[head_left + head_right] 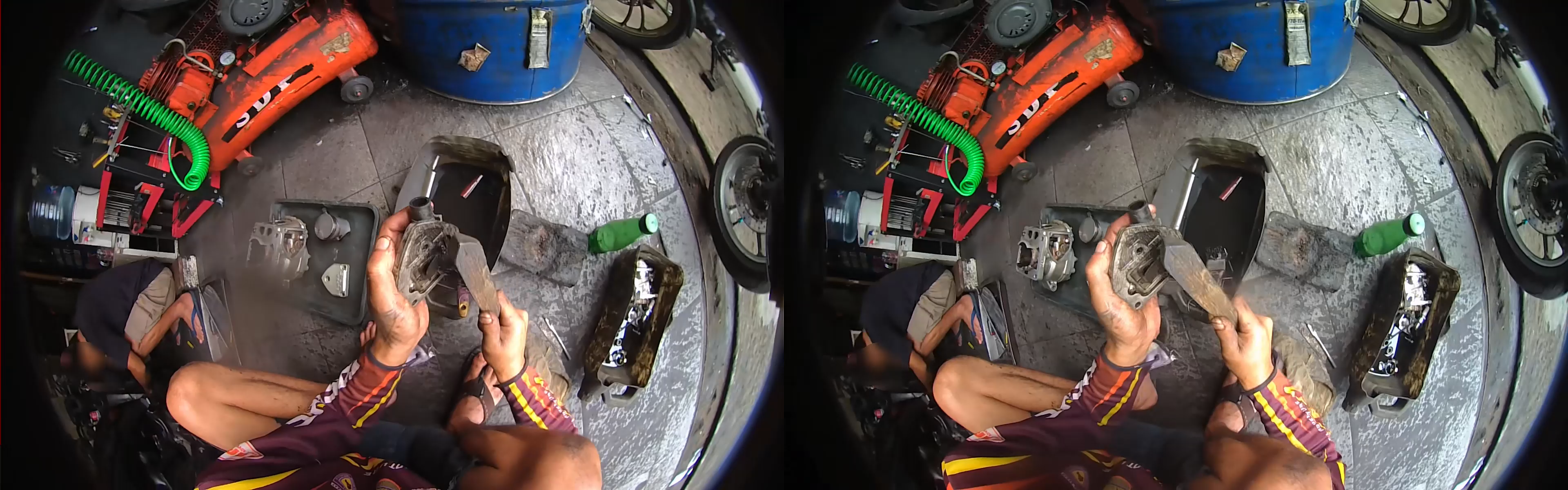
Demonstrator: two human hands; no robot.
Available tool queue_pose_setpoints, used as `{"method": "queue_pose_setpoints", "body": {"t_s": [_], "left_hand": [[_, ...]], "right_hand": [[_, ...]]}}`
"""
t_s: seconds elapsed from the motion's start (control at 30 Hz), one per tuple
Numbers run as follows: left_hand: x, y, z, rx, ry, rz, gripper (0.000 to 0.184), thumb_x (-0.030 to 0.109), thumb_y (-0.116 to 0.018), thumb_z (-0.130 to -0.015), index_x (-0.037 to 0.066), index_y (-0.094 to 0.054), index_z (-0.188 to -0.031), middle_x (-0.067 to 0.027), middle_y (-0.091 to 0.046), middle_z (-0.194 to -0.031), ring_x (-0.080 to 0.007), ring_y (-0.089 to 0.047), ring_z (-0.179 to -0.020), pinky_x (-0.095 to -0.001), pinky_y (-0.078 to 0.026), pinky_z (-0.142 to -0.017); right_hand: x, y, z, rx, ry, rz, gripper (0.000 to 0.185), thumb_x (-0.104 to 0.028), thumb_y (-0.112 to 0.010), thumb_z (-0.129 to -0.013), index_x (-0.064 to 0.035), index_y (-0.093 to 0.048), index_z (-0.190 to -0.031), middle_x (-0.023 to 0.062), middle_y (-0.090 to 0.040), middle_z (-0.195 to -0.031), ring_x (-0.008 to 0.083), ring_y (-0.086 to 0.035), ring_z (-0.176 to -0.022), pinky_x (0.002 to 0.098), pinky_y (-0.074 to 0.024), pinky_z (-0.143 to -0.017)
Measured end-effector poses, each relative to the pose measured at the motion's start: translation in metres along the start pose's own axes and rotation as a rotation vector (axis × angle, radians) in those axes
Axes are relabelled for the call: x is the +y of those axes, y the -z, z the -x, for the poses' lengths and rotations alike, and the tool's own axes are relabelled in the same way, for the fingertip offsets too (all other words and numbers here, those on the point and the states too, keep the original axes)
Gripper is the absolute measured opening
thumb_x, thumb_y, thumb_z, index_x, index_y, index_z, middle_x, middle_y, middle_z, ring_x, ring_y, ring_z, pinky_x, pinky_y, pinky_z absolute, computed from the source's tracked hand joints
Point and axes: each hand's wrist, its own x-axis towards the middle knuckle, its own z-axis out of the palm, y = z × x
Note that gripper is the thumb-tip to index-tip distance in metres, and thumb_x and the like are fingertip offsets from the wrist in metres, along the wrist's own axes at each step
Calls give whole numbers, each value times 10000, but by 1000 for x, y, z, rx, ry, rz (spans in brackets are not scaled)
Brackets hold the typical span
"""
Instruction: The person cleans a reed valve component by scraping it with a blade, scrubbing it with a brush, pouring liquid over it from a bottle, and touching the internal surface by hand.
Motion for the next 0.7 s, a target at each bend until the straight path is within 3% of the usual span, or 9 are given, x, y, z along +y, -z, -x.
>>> {"method": "queue_pose_setpoints", "body": {"t_s": [0.1, 0.13, 0.23, 0.37, 0.5, 0.57, 0.63, 0.7], "left_hand": [[-21, -3, 12, 58, 7, -87, 559, 419, -344, -986, -7, -508, -1310, -115, -596, -1271, -214, -575, -1135, -358, -438, -996], [-24, -3, 16, 42, 30, -127, 554, 414, -344, -985, -8, -512, -1303, -119, -605, -1270, -222, -590, -1118, -358, -450, -985], [-5, -12, 6, 95, 1, -108, 544, 408, -343, -986, -8, -517, -1291, -118, -606, -1262, -227, -591, -1118, -361, -454, -983], [-24, 5, 8, 80, -23, -162, 547, 416, -349, -983, -7, -539, -1273, -127, -607, -1254, -221, -586, -1116, -366, -458, -983], [-7, -9, 5, 73, 20, -159, 547, 407, -332, -980, -10, -498, -1292, -110, -587, -1221, -208, -567, -1126, -353, -423, -1003], [1, 2, -1, 13, -26, -79, 545, 405, -340, -977, -7, -499, -1297, -97, -599, -1190, -201, -565, -1121, -365, -419, -1007], [-15, 1, 6, 48, -35, -161, 542, 403, -344, -979, -9, -502, -1294, -99, -594, -1200, -192, -559, -1126, -362, -407, -1018], [-29, -7, 12, 223, 43, -94, 540, 402, -333, -985, -2, -515, -1293, -116, -582, -1276, -205, -554, -1153, -364, -400, -1028]], "right_hand": [[-10, 5, -17, -44, -111, 107, 250, -230, -642, -898, 3, -637, -989, 166, -576, -626, 324, -656, -586, 366, -477, -553], [-21, 5, -25, -9, -172, -39, 239, -236, -650, -891, -6, -643, -957, 163, -565, -621, 334, -654, -588, 366, -479, -559], [0, 8, -8, -20, -17, 38, 243, -247, -655, -890, -14, -640, -959, 155, -552, -604, 329, -652, -575, 364, -474, -547], [-2, 1, -14, -41, -146, 4, 218, -239, -656, -895, -24, -623, -897, 166, -516, -593, 398, -608, -575, 387, -447, -524], [-3, 9, -13, -28, 38, 37, 202, -213, -671, -885, -27, -592, -883, 179, -509, -590, 392, -599, -562, 385, -427, -494], [5, 7, -13, -43, -4, 20, 213, -214, -681, -879, -29, -577, -866, 176, -506, -594, 396, -583, -553, 380, -424, -490], [-2, 5, -15, -47, -103, 21, 219, -216, -689, -876, -34, -570, -848, 171, -514, -609, 399, -574, -558, 374, -426, -497], [-25, 6, -29, -50, -4, -75, 218, -195, -710, -861, -35, -561, -844, 167, -514, -605, 399, -577, -558, 385, -427, -497]]}}
